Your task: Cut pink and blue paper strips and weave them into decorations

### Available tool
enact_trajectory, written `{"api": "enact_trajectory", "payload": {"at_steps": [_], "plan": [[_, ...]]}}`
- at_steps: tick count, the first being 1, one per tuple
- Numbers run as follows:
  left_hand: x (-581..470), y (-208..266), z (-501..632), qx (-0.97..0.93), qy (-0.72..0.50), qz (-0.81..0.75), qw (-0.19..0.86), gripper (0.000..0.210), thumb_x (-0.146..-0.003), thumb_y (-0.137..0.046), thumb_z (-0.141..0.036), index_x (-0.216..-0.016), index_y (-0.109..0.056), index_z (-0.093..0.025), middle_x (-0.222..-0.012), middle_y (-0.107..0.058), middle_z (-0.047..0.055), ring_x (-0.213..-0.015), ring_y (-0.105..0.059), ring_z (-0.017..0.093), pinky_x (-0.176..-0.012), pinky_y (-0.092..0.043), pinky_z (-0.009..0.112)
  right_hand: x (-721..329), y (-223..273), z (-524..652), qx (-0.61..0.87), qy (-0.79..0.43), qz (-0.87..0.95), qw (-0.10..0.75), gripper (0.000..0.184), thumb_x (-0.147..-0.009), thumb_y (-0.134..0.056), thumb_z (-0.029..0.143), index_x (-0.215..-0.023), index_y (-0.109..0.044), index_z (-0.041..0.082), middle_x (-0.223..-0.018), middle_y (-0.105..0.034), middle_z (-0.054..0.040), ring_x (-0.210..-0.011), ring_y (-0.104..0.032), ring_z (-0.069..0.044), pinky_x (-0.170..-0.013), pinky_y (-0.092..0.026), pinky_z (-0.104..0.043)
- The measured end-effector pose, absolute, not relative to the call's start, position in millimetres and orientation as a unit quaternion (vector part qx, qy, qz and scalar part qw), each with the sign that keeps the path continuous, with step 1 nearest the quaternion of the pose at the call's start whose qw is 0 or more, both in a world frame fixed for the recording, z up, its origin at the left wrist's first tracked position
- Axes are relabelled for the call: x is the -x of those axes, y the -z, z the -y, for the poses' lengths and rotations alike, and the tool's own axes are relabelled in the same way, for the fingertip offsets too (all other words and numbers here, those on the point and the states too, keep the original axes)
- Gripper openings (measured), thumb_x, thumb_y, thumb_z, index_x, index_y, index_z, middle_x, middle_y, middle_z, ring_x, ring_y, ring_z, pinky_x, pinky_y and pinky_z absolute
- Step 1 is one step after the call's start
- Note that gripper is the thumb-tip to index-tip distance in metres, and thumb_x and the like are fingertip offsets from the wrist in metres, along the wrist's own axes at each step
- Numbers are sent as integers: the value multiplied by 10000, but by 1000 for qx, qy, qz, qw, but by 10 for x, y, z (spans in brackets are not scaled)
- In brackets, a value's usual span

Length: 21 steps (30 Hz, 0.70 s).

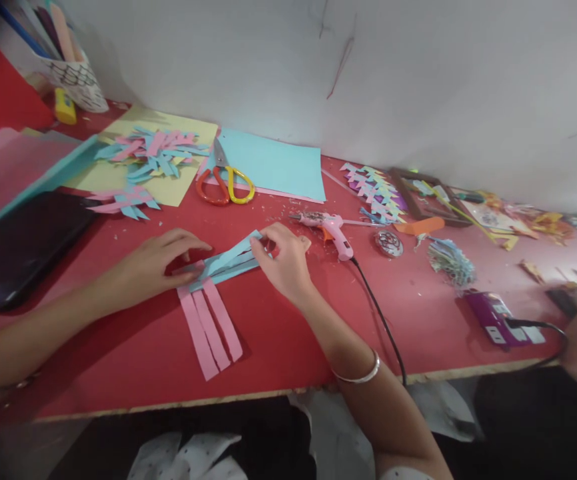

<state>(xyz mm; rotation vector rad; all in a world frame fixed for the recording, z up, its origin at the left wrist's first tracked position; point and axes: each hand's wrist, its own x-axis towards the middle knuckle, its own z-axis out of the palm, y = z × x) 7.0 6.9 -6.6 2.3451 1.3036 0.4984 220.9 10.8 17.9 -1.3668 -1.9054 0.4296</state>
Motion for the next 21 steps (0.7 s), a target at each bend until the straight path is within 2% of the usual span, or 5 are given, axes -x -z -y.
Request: {"api": "enact_trajectory", "payload": {"at_steps": [6, 10, 21], "plan": [[-68, 69, -78, -841, -175, -457, 232, 303, -809, -424, -417, -984, -561, -212, -975, -532, 47, -750, -533, 145, -663, -417, 272, -2319, -185, -144, 552, -80, 768, 315, 228, -781, -455, 215, -560, -494, 176, -673, -558, 1, -649, -502, -125, -652, -255, -315], [-61, 80, -84, -844, -181, -442, 242, 290, -808, -425, -410, -951, -584, -213, -957, -539, 44, -738, -534, 140, -635, -413, 257, -2363, -186, -149, 548, -29, 786, 284, 192, -760, -490, 194, -574, -535, 177, -706, -581, 2, -675, -504, -131, -657, -215, -326], [-72, 73, -90, -850, -196, -428, 237, 310, -806, -407, -419, -873, -613, -197, -907, -550, 53, -720, -534, 142, -604, -407, 247, -2329, -179, -142, 540, -132, 774, 302, 91, -744, -511, 205, -671, -565, 192, -697, -588, -3, -638, -513, -127, -675, -308, -304]]}}
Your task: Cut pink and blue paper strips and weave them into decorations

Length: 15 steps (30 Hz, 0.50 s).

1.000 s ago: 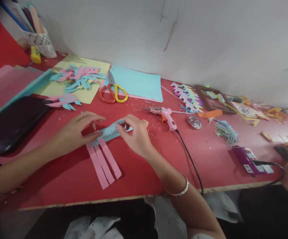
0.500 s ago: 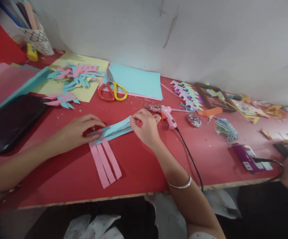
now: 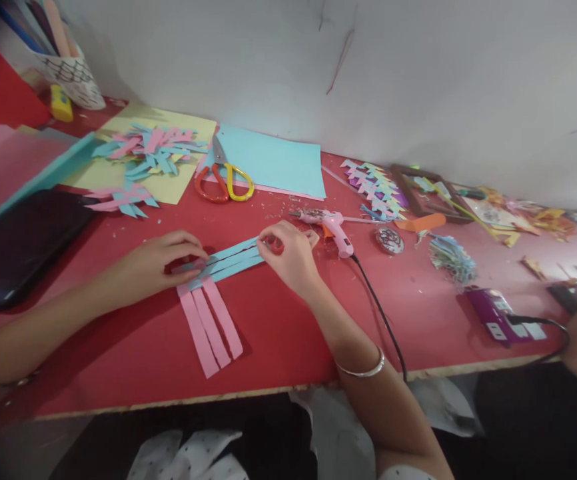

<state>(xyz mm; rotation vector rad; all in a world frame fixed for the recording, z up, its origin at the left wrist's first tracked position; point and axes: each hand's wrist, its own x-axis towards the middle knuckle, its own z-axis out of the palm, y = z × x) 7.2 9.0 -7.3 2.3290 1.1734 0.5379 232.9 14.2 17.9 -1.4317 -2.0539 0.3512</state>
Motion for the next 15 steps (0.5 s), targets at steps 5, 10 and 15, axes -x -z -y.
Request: {"api": "enact_trajectory", "payload": {"at_steps": [5, 10, 15], "plan": [[-66, 77, -89, -852, -200, -423, 237, 319, -811, -396, -432, -887, -603, -201, -917, -564, 52, -740, -542, 143, -614, -418, 239, -2437, -200, -177, 559, -86, 752, 338, 90, -754, -492, 214, -715, -570, 197, -735, -584, -18, -688, -520, -149, -681, -317, -314], [-60, 80, -84, -856, -192, -422, 230, 289, -817, -405, -399, -901, -599, -202, -913, -577, 44, -753, -549, 144, -625, -412, 240, -2511, -230, -143, 539, -19, 789, 293, 169, -782, -472, 221, -720, -628, 209, -741, -535, -12, -740, -502, -154, -712, -255, -336], [-53, 86, -86, -859, -189, -418, 228, 274, -819, -415, -377, -921, -598, -201, -915, -579, 42, -764, -548, 145, -614, -398, 236, -2464, -219, -54, 424, -11, 888, 180, 217, -812, -467, 243, -816, -683, 271, -784, -489, -16, -749, -437, -148, -702, -202, -327]]}}
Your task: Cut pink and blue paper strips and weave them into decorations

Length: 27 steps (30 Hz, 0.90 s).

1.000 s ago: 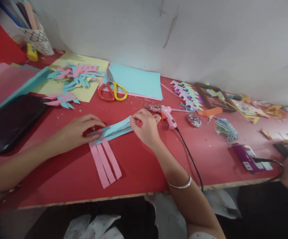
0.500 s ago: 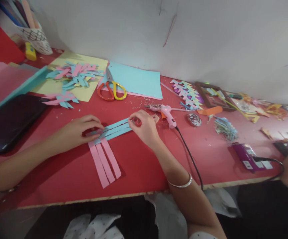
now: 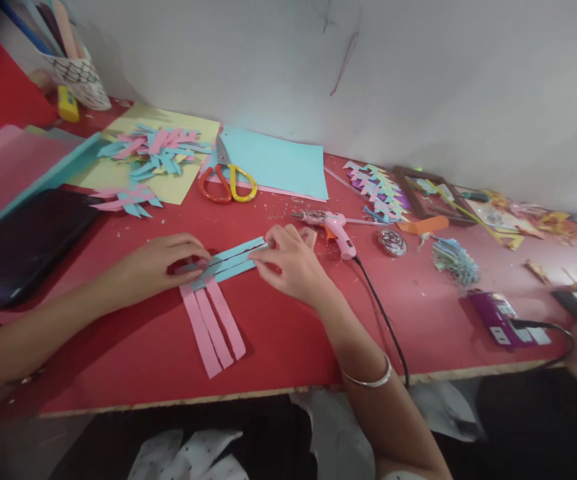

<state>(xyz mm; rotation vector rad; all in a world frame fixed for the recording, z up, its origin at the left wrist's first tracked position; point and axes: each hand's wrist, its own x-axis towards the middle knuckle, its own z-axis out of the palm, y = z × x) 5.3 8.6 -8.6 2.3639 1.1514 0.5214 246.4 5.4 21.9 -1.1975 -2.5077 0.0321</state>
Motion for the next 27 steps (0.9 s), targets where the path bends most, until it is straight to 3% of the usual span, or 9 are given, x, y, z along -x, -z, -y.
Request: {"api": "enact_trajectory", "payload": {"at_steps": [9, 13, 17, 22, 27], "plan": [[-64, 49, -63, -850, -190, -433, 232, 298, -806, -390, -402, -846, -611, -205, -895, -584, 44, -751, -546, 146, -597, -396, 237, -2583, -179, -143, 456, 50, 881, 121, 226, -815, -466, 309, -815, -680, 237, -812, -508, -39, -773, -425, -170, -693, -188, -338], [-69, 34, -62, -846, -187, -441, 235, 290, -801, -389, -392, -829, -609, -205, -895, -582, 40, -732, -544, 140, -581, -389, 231, -2617, -193, -164, 492, 93, 853, 150, 264, -820, -439, 302, -705, -655, 204, -764, -505, -38, -772, -442, -173, -713, -194, -351], [-65, 37, -71, -847, -183, -436, 242, 257, -792, -408, -361, -830, -605, -201, -889, -574, 34, -701, -538, 127, -568, -381, 226, -2486, -212, -74, 467, 74, 866, 163, 238, -823, -427, 284, -862, -650, 209, -786, -523, -41, -764, -453, -168, -691, -194, -340], [-58, 70, -83, -854, -194, -424, 233, 239, -792, -408, -338, -852, -594, -200, -875, -572, 33, -735, -536, 142, -592, -387, 234, -2237, -172, 79, 354, 21, 931, 84, 334, -842, -418, 378, -1121, -562, 264, -925, -545, -71, -822, -427, -191, -686, -193, -337], [-59, 71, -80, -854, -193, -423, 234, 236, -794, -412, -334, -835, -595, -190, -865, -569, 33, -727, -535, 138, -589, -382, 233, -2225, -172, 65, 363, 19, 930, 51, 341, -842, -416, 434, -1054, -601, 240, -951, -541, -84, -851, -413, -203, -701, -190, -343]]}}
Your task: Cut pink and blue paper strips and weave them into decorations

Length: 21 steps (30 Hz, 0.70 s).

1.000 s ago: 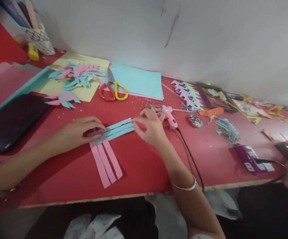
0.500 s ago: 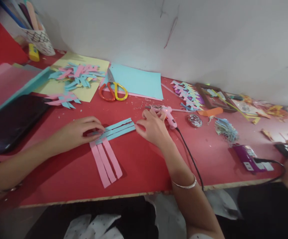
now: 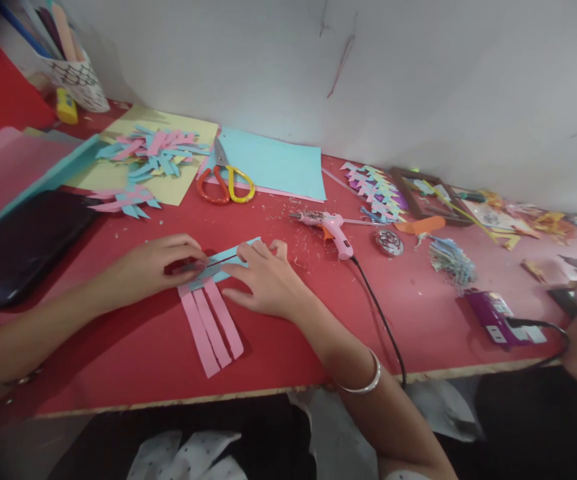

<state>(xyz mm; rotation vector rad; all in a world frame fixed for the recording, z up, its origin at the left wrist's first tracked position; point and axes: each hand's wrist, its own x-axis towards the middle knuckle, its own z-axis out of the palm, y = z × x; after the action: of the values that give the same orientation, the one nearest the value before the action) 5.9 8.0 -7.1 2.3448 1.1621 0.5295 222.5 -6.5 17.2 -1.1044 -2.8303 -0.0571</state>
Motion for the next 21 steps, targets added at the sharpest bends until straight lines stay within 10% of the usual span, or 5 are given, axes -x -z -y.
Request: {"api": "enact_trajectory", "payload": {"at_steps": [11, 21], "plan": [[-51, 88, -91, -853, -195, -422, 239, 241, -800, -415, -344, -870, -587, -189, -880, -572, 34, -774, -540, 148, -637, -396, 241, -2182, -162, 114, 348, 6, 935, 62, 333, -858, -388, 440, -1107, -560, 302, -1044, -519, -71, -920, -410, -205, -742, -194, -352], [-42, 48, -75, -857, -172, -442, 202, 377, -803, -407, -467, -988, -592, -196, -965, -579, 61, -921, -511, 208, -780, -403, 314, -2439, -148, -98, 523, 113, 829, 165, 189, -848, -435, 255, -778, -597, 186, -847, -570, -46, -813, -477, -175, -775, -194, -362]]}}
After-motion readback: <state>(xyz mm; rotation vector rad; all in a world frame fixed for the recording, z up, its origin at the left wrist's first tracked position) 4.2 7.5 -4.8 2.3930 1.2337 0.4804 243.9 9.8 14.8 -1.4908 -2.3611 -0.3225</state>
